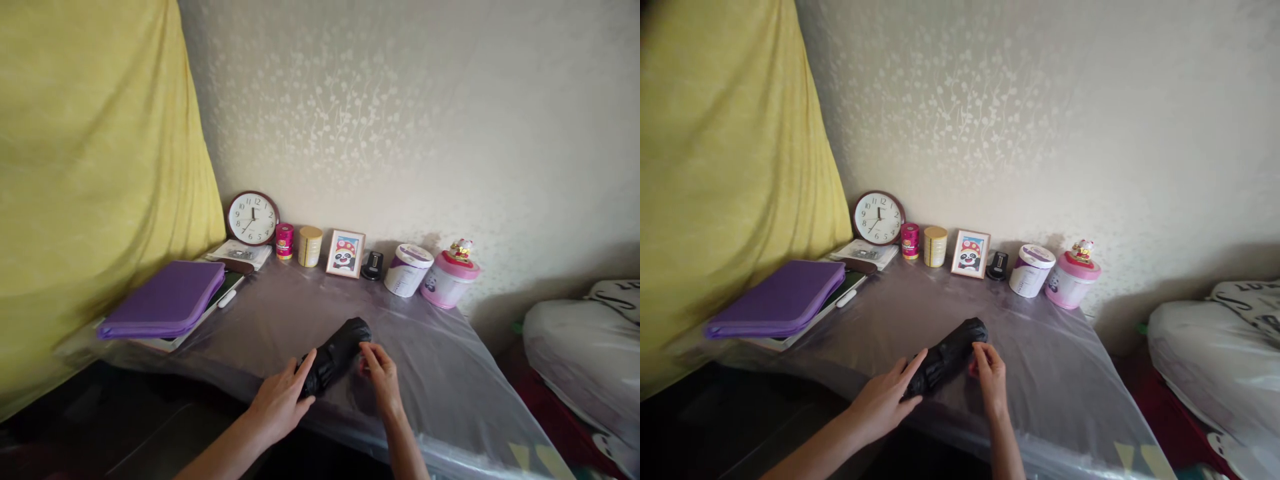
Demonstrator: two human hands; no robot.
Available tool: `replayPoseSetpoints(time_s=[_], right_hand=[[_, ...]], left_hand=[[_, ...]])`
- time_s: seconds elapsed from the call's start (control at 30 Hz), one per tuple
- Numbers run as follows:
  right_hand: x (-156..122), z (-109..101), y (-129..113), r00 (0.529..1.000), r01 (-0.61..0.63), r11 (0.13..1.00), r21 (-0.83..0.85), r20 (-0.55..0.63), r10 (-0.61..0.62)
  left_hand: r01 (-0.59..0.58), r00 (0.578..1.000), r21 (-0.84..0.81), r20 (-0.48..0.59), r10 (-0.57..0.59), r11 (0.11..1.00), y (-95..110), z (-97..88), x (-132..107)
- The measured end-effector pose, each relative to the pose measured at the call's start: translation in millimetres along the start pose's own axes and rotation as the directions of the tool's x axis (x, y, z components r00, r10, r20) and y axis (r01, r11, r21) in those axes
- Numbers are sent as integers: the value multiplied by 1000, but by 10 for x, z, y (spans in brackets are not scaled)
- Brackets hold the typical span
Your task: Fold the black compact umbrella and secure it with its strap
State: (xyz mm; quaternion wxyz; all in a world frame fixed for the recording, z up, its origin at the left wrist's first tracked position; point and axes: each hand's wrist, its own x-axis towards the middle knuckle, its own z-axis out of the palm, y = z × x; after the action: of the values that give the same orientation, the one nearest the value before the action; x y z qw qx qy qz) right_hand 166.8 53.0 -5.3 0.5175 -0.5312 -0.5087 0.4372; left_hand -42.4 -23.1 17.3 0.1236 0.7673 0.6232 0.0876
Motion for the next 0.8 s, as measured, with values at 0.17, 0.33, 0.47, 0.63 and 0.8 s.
replayPoseSetpoints(time_s=[0.17, 0.33, 0.47, 0.63, 0.8], right_hand=[[-13, -234, 83, 989, -115, 990, 85, -84, 122], [-57, -59, -10, 1000, 11, 1000, 22, 19, -12], [-60, 204, -131, 975, 194, 976, -95, 128, -181], [49, 470, -299, 844, 527, 804, -275, 282, -457], [164, 666, -446, 801, 593, 627, -505, 447, -398]], left_hand=[[1, 989, 3, -151, 0, 1000, -30, 37, -93], [-85, 949, 26, -302, 88, 996, 62, 100, -79], [-90, 945, 48, -310, 100, 995, 56, 160, -25], [-87, 949, 52, -300, 98, 995, -18, 229, 4], [-50, 956, 36, -287, 59, 998, -28, 241, 3]])
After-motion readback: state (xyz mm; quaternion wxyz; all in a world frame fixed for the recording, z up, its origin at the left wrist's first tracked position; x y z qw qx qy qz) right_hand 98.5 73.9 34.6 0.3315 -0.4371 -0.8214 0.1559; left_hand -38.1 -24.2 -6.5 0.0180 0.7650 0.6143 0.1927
